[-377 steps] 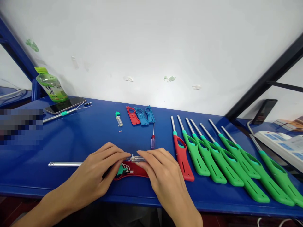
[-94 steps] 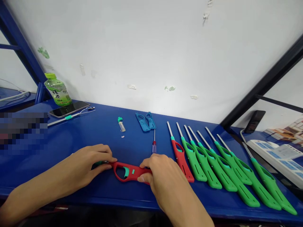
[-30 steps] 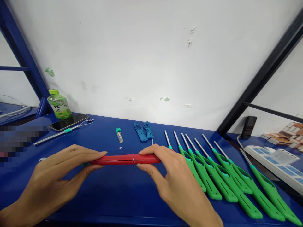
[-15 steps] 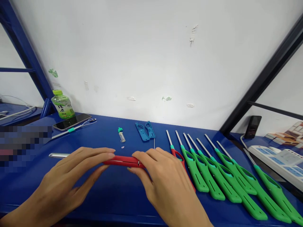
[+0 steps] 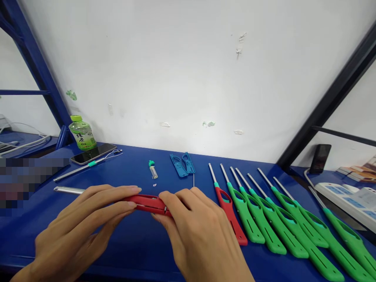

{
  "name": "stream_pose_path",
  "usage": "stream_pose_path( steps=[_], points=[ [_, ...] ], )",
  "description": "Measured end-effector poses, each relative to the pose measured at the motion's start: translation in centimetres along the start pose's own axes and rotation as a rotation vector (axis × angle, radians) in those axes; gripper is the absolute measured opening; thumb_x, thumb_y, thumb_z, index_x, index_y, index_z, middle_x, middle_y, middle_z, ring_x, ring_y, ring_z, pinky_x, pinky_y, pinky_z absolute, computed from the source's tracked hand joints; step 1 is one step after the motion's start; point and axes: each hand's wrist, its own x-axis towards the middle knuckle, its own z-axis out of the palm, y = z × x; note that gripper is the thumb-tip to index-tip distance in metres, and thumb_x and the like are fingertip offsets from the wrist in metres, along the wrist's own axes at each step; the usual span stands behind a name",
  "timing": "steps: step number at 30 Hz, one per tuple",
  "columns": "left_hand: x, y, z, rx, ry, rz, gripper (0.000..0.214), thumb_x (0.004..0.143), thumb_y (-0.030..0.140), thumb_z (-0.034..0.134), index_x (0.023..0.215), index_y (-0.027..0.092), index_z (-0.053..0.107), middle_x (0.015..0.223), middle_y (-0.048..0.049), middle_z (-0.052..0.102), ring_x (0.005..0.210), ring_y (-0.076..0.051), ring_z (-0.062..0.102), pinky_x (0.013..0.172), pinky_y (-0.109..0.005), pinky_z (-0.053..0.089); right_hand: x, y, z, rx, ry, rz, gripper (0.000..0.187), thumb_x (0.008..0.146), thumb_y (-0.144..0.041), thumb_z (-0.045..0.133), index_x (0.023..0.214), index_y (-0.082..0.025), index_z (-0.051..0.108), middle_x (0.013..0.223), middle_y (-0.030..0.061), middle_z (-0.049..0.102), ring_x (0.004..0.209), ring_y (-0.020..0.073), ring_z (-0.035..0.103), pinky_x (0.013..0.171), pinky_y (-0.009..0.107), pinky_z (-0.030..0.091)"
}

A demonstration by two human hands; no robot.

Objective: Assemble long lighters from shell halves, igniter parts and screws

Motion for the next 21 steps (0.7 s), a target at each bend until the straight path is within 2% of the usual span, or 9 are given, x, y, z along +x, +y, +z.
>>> stream_pose_path(
  steps=[8,15,21],
  points=[
    [-0.28,0.1,-0.44,0.011,0.027,-0.002,0.036,0.097,-0.01,0.06,0.121,0.014,0.073,0.13,-0.0071,0.077,0.121,-0.015,0.069,0.105,-0.032,0.053,0.06,-0.46,0.18,-0.034,0.036,-0.026,0.023,0.112,-0.034,0.052,0.122,-0.023,0.07,0.093,0.0027,0.078,0.074,0.0232,0.071,0.066,0.037,0.056],
    [-0.38,0.04,-0.44,-0.018,0.014,-0.036,0.037,0.098,-0.009,0.057,0.121,0.017,0.071,0.129,-0.0064,0.075,0.119,-0.018,0.07,0.105,-0.035,0.054,-0.26,-0.7,0.28,-0.055,0.036,-0.029,0.025,0.113,-0.034,0.05,0.124,-0.023,0.07,0.094,0.004,0.077,0.075,0.0225,0.071,0.068,0.036,0.058],
    [-0.67,0.32,-0.77,0.027,0.012,-0.105,0.044,0.1,-0.007,0.056,0.12,0.03,0.072,0.133,0.0019,0.075,0.115,-0.015,0.073,0.103,-0.032,0.057,-0.42,-0.58,0.0,-0.017,0.004,-0.034,0.021,0.11,-0.03,0.059,0.129,-0.026,0.066,0.099,0.0025,0.077,0.08,0.0216,0.071,0.072,0.034,0.061]
  ],
)
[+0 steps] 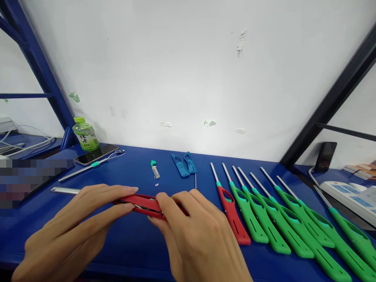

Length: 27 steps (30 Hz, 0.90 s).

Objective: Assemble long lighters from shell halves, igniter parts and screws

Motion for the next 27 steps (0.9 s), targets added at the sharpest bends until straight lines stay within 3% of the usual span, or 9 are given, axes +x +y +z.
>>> stream_pose_path(
  steps=[6,15,22,27],
  points=[
    [-0.1,0.1,0.1,-0.001,0.038,0.028,0.047,0.097,-0.011,0.055,0.12,0.026,0.072,0.133,-0.0003,0.074,0.119,-0.014,0.071,0.106,-0.03,0.055,0.1,-0.1,-0.2,0.03,0.004,0.009,0.019,0.109,-0.031,0.06,0.126,-0.026,0.067,0.094,0.002,0.077,0.076,0.0209,0.071,0.072,0.033,0.061],
    [0.3,0.5,-0.5,0.027,0.015,0.003,0.037,0.106,0.003,0.055,0.119,0.032,0.075,0.126,0.001,0.08,0.112,-0.019,0.077,0.096,-0.036,0.063,-0.3,-0.1,-0.2,0.058,0.015,0.053,0.017,0.108,-0.033,0.061,0.123,-0.029,0.07,0.097,0.0,0.081,0.078,0.0208,0.076,0.068,0.032,0.061],
    [0.7,-0.2,0.0,0.0,-0.025,0.112,0.037,0.101,-0.003,0.058,0.122,0.024,0.072,0.125,-0.0051,0.08,0.11,-0.018,0.077,0.095,-0.034,0.06,-0.1,0.1,0.0,0.124,-0.036,0.135,0.02,0.109,-0.039,0.058,0.113,-0.031,0.076,0.093,-0.0007,0.083,0.074,0.0219,0.078,0.069,0.035,0.063],
    [0.6,-0.6,0.3,-0.03,-0.061,0.121,0.039,0.099,-0.008,0.058,0.124,0.019,0.072,0.128,-0.0074,0.078,0.113,-0.018,0.074,0.099,-0.033,0.055,-0.1,0.6,0.2,0.208,-0.112,0.175,0.017,0.106,-0.036,0.064,0.117,-0.033,0.076,0.1,-0.0025,0.083,0.078,0.0211,0.078,0.069,0.033,0.06]
  ],
)
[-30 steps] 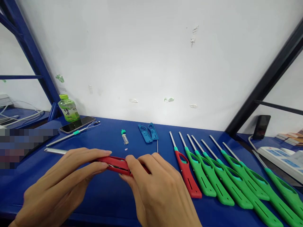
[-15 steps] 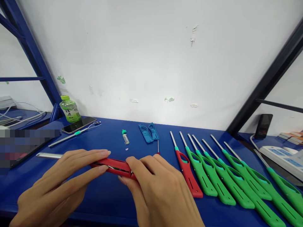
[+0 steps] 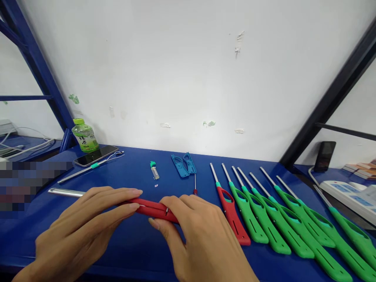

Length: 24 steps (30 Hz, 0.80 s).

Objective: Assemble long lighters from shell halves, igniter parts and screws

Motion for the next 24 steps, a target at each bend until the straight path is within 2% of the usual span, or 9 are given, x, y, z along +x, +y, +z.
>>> stream_pose_path(
  steps=[4,7,10,12,14,17,20,24],
  points=[
    [-0.1,0.1,0.1,-0.026,-0.039,-0.009,0.039,0.099,-0.008,0.059,0.127,0.017,0.07,0.13,-0.0086,0.075,0.114,-0.017,0.07,0.105,-0.034,0.051,0.5,0.0,-0.4,0.128,-0.094,0.109,0.015,0.106,-0.036,0.065,0.113,-0.037,0.078,0.096,-0.0063,0.082,0.078,0.0173,0.076,0.069,0.029,0.055],
    [-0.2,0.3,0.2,-0.055,-0.11,-0.049,0.035,0.104,0.003,0.059,0.136,0.018,0.066,0.131,-0.0083,0.074,0.116,-0.017,0.069,0.109,-0.034,0.048,1.1,0.4,-0.7,0.229,-0.184,0.203,0.015,0.106,-0.035,0.065,0.103,-0.035,0.08,0.088,-0.0079,0.08,0.077,0.0146,0.073,0.071,0.026,0.051],
    [-0.5,0.3,0.6,-0.069,-0.321,-0.129,0.044,0.107,0.02,0.059,0.15,0.021,0.054,0.136,-0.0079,0.072,0.121,-0.022,0.069,0.108,-0.037,0.052,1.4,1.4,-0.6,0.293,-0.285,0.288,0.022,0.107,-0.038,0.063,0.095,-0.03,0.079,0.084,-0.0062,0.078,0.074,0.0143,0.07,0.069,0.025,0.05],
    [-1.1,0.0,1.3,-0.069,-0.464,-0.158,0.047,0.106,0.018,0.058,0.152,0.024,0.052,0.134,-0.0068,0.073,0.118,-0.024,0.071,0.105,-0.039,0.055,1.4,2.3,-0.2,0.321,-0.378,0.33,0.029,0.108,-0.041,0.059,0.094,-0.027,0.08,0.083,-0.0045,0.076,0.068,0.0141,0.067,0.062,0.025,0.048],
    [-1.7,-0.5,2.1,-0.085,-0.563,-0.172,0.042,0.105,0.01,0.055,0.143,0.025,0.06,0.127,-0.0051,0.076,0.112,-0.024,0.073,0.103,-0.041,0.056,1.4,3.0,0.2,0.314,-0.455,0.322,0.031,0.109,-0.043,0.058,0.096,-0.027,0.081,0.081,-0.0037,0.076,0.067,0.0147,0.066,0.061,0.025,0.047],
    [-2.3,-1.2,3.0,-0.162,-0.665,-0.229,0.035,0.105,0.008,0.055,0.131,0.028,0.067,0.119,-0.0029,0.076,0.106,-0.023,0.073,0.099,-0.038,0.056,1.2,3.5,0.8,0.255,-0.476,0.282,0.022,0.108,-0.04,0.062,0.104,-0.03,0.081,0.086,-0.004,0.077,0.082,0.0182,0.07,0.072,0.027,0.051],
    [-2.5,-1.5,3.2,-0.232,-0.704,-0.311,0.034,0.106,0.01,0.055,0.129,0.03,0.069,0.115,-0.0017,0.072,0.1,-0.02,0.072,0.09,-0.032,0.057,0.9,3.6,1.4,0.187,-0.443,0.282,0.012,0.101,-0.037,0.073,0.11,-0.032,0.079,0.097,-0.0034,0.078,0.097,0.0209,0.073,0.08,0.029,0.054],
    [-2.5,-1.7,3.2,-0.298,-0.721,-0.361,0.037,0.107,0.01,0.054,0.133,0.031,0.069,0.119,-0.0026,0.067,0.102,-0.019,0.069,0.091,-0.03,0.056,0.7,3.4,2.0,0.112,-0.44,0.275,0.027,0.088,-0.026,0.089,0.113,-0.031,0.078,0.11,-0.0021,0.075,0.107,0.0216,0.072,0.094,0.032,0.054]
  ],
)
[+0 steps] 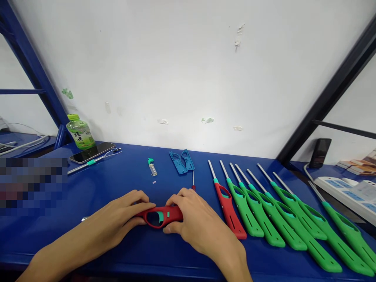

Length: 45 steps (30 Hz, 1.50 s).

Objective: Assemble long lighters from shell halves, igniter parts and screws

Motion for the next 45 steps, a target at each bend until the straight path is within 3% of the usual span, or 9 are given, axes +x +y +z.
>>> stream_pose_path(
  steps=[4,12,20,27,31,34,41,45],
  points=[
    [0.0,-0.4,0.1,0.003,0.001,0.01,0.041,0.107,0.009,0.051,0.138,0.03,0.066,0.121,-0.0039,0.068,0.106,-0.021,0.068,0.094,-0.032,0.056,0.3,-0.3,0.0,-0.066,-0.024,-0.002,0.028,0.091,-0.019,0.086,0.115,-0.032,0.08,0.108,-0.0016,0.074,0.105,0.0216,0.072,0.096,0.034,0.054],
    [0.0,-0.4,-0.1,-0.008,0.06,0.007,0.046,0.105,0.011,0.057,0.143,0.034,0.064,0.12,-0.0006,0.074,0.109,-0.02,0.073,0.096,-0.032,0.059,0.2,-0.8,-0.4,-0.178,0.001,-0.046,0.017,0.092,-0.02,0.084,0.107,-0.03,0.084,0.096,-0.0014,0.079,0.089,0.0208,0.077,0.077,0.03,0.051],
    [-0.4,-1.2,0.6,0.018,0.158,-0.043,0.045,0.103,0.02,0.067,0.146,0.035,0.065,0.133,-0.002,0.077,0.124,-0.026,0.072,0.107,-0.04,0.058,0.0,-0.8,-0.4,-0.169,0.001,-0.026,0.024,0.093,-0.016,0.083,0.115,-0.027,0.082,0.104,0.0006,0.082,0.099,0.0248,0.079,0.083,0.033,0.051],
    [1.0,0.0,-1.1,-0.172,0.032,-0.135,0.02,0.097,0.015,0.069,0.107,0.03,0.078,0.098,0.0037,0.078,0.088,-0.018,0.074,0.083,-0.027,0.056,-0.2,-1.1,-0.5,-0.155,-0.001,-0.025,0.019,0.094,-0.016,0.081,0.11,-0.028,0.082,0.1,-0.0004,0.08,0.093,0.0224,0.077,0.079,0.031,0.05],
    [1.2,0.3,-1.4,-0.206,0.016,-0.171,0.015,0.095,0.019,0.067,0.1,0.027,0.079,0.099,0.001,0.076,0.088,-0.019,0.072,0.078,-0.028,0.054,-0.1,-1.4,-0.4,-0.138,0.002,-0.051,0.018,0.096,-0.011,0.076,0.101,-0.027,0.083,0.096,-0.0006,0.076,0.086,0.0183,0.075,0.074,0.028,0.049],
    [1.4,0.3,-1.5,-0.232,-0.01,-0.212,0.014,0.093,0.021,0.068,0.098,0.028,0.08,0.097,0.0005,0.075,0.086,-0.02,0.07,0.075,-0.028,0.053,0.2,-1.8,-0.5,-0.115,-0.071,0.019,0.016,0.099,-0.012,0.073,0.099,-0.026,0.083,0.096,0.0005,0.073,0.085,0.018,0.073,0.073,0.028,0.047],
    [1.0,0.3,-1.5,-0.298,-0.06,-0.246,0.017,0.101,0.026,0.064,0.106,0.032,0.079,0.105,0.0033,0.074,0.097,-0.018,0.069,0.088,-0.028,0.05,0.5,-2.1,-1.0,-0.087,-0.152,0.106,0.017,0.1,-0.014,0.074,0.112,-0.024,0.081,0.112,0.0044,0.072,0.102,0.0234,0.073,0.088,0.032,0.048],
    [0.9,0.1,-1.3,-0.304,-0.048,-0.254,0.014,0.101,0.027,0.064,0.103,0.03,0.078,0.103,0.003,0.073,0.095,-0.019,0.068,0.087,-0.029,0.048,0.0,-2.0,-1.1,-0.041,-0.17,0.124,0.018,0.102,-0.016,0.073,0.118,-0.023,0.077,0.118,0.004,0.073,0.11,0.0253,0.071,0.094,0.034,0.048]
  ],
)
